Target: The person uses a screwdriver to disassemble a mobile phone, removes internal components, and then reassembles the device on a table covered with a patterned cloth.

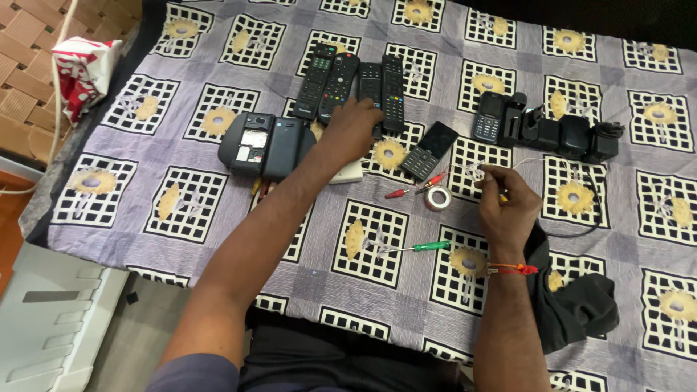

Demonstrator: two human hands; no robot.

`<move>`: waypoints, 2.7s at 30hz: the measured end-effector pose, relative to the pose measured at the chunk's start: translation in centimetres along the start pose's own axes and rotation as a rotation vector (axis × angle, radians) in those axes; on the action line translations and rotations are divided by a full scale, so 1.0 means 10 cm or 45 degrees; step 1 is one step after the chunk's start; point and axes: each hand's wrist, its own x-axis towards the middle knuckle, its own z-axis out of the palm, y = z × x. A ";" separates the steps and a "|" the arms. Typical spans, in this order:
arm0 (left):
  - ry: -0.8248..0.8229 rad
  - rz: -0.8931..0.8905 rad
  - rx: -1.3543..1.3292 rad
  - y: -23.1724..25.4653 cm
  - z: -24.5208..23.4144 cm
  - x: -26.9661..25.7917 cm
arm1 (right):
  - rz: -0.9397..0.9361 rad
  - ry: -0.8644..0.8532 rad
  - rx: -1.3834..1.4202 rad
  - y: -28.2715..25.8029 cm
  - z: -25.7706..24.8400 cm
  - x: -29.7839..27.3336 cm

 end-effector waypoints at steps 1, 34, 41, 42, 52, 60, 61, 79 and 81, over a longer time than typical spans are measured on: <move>-0.006 -0.016 -0.037 0.01 0.00 -0.01 | -0.005 0.000 0.002 0.00 -0.01 0.00; -0.375 -1.031 0.091 -1.40 -0.92 0.33 | 0.005 -0.074 -0.060 0.16 0.02 -0.05; -0.392 -1.193 0.159 -2.00 -1.43 -0.38 | -0.028 -0.128 -0.098 0.32 0.00 -0.09; -0.384 -1.210 0.164 -2.05 -1.49 -0.51 | -0.045 -0.128 -0.107 0.35 0.01 -0.09; -0.429 -1.335 0.143 -1.67 -1.72 -1.76 | -0.062 -0.167 -0.091 0.66 0.00 -0.14; -0.370 -1.284 0.150 -1.68 -1.71 -1.85 | -0.015 -0.145 0.019 0.70 0.01 -0.12; -0.371 -1.283 0.164 -1.67 -1.70 -1.88 | -0.012 -0.138 0.021 0.67 0.01 -0.11; 0.132 -0.074 -0.361 -0.70 -0.99 -0.50 | -0.303 -0.031 -0.282 0.06 0.15 -0.09; -0.019 -0.189 -0.374 -0.27 -0.66 0.09 | -0.413 -0.045 -0.372 -0.04 0.16 -0.09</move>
